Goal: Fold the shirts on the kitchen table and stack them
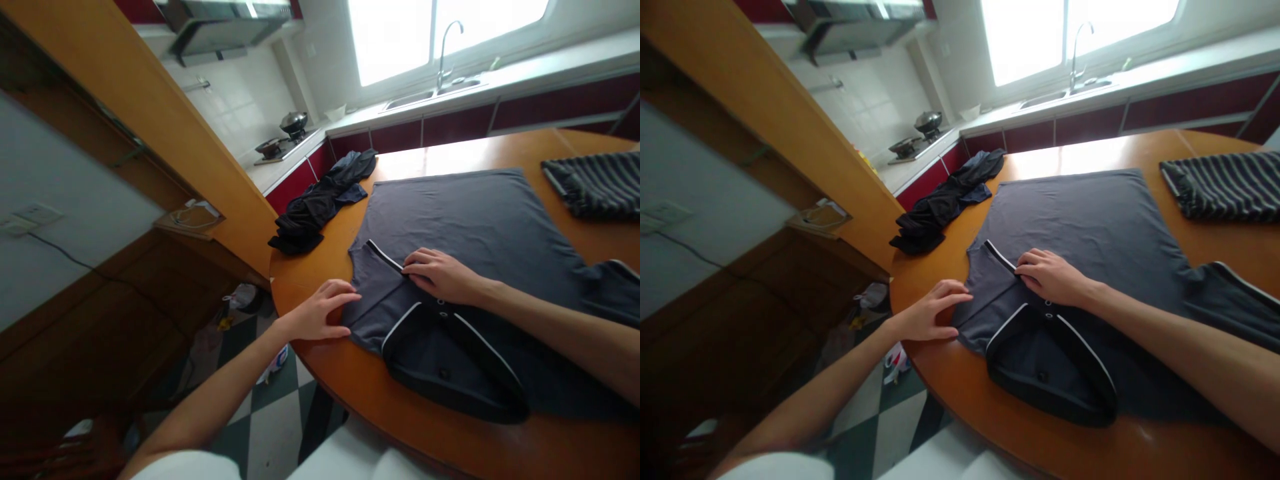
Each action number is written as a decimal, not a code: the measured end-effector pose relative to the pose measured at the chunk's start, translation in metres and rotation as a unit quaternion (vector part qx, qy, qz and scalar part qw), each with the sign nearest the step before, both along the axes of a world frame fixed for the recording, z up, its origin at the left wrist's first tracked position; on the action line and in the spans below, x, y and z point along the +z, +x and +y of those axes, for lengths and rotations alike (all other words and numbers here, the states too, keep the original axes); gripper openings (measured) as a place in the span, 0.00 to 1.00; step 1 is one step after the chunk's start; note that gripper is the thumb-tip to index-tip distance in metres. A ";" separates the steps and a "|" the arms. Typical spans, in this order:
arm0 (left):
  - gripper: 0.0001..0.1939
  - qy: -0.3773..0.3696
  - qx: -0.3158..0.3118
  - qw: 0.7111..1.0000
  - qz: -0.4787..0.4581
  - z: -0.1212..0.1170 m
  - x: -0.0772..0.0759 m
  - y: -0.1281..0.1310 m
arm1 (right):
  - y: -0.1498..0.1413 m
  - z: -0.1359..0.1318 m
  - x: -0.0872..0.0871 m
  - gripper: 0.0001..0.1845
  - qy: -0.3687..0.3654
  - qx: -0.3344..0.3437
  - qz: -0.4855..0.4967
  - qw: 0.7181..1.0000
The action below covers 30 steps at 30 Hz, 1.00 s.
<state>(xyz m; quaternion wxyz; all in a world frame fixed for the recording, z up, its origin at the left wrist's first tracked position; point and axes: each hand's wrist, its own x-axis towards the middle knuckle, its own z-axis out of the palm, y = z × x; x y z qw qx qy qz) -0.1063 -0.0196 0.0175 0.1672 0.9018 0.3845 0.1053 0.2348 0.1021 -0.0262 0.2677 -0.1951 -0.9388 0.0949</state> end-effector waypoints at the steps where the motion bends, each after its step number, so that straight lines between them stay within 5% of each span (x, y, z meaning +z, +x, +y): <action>1: 0.29 0.011 0.010 1.000 -0.024 -0.006 -0.001 0.000 | 0.000 0.000 0.000 0.14 0.000 0.000 -0.001 1.000; 4: 0.11 0.026 -0.001 0.997 -0.078 -0.019 -0.006 -0.001 | 0.000 -0.001 0.001 0.14 -0.003 -0.003 0.000 1.000; 6: 0.07 0.026 -0.034 0.994 -0.100 -0.023 -0.005 -0.003 | 0.000 -0.001 0.001 0.14 -0.004 -0.006 -0.001 1.000; 9: 0.10 0.028 -0.050 0.993 -0.102 -0.020 0.002 -0.004 | 0.000 0.000 0.000 0.14 -0.003 -0.007 -0.009 1.000; 14: 0.18 0.062 0.095 0.988 -0.106 0.020 0.011 0.013 | -0.001 0.001 -0.001 0.14 -0.001 -0.011 -0.010 1.000; 19: 0.28 0.055 0.138 0.989 0.020 0.068 -0.015 0.038 | -0.001 0.000 0.001 0.14 -0.003 -0.012 -0.008 1.000; 23: 0.35 0.016 0.156 0.980 0.120 0.076 -0.030 0.039 | -0.001 0.000 0.002 0.14 -0.009 -0.013 -0.008 1.000; 30: 0.32 0.015 0.144 0.979 0.143 0.095 0.002 0.053 | -0.003 0.002 0.002 0.14 -0.015 -0.009 -0.001 1.000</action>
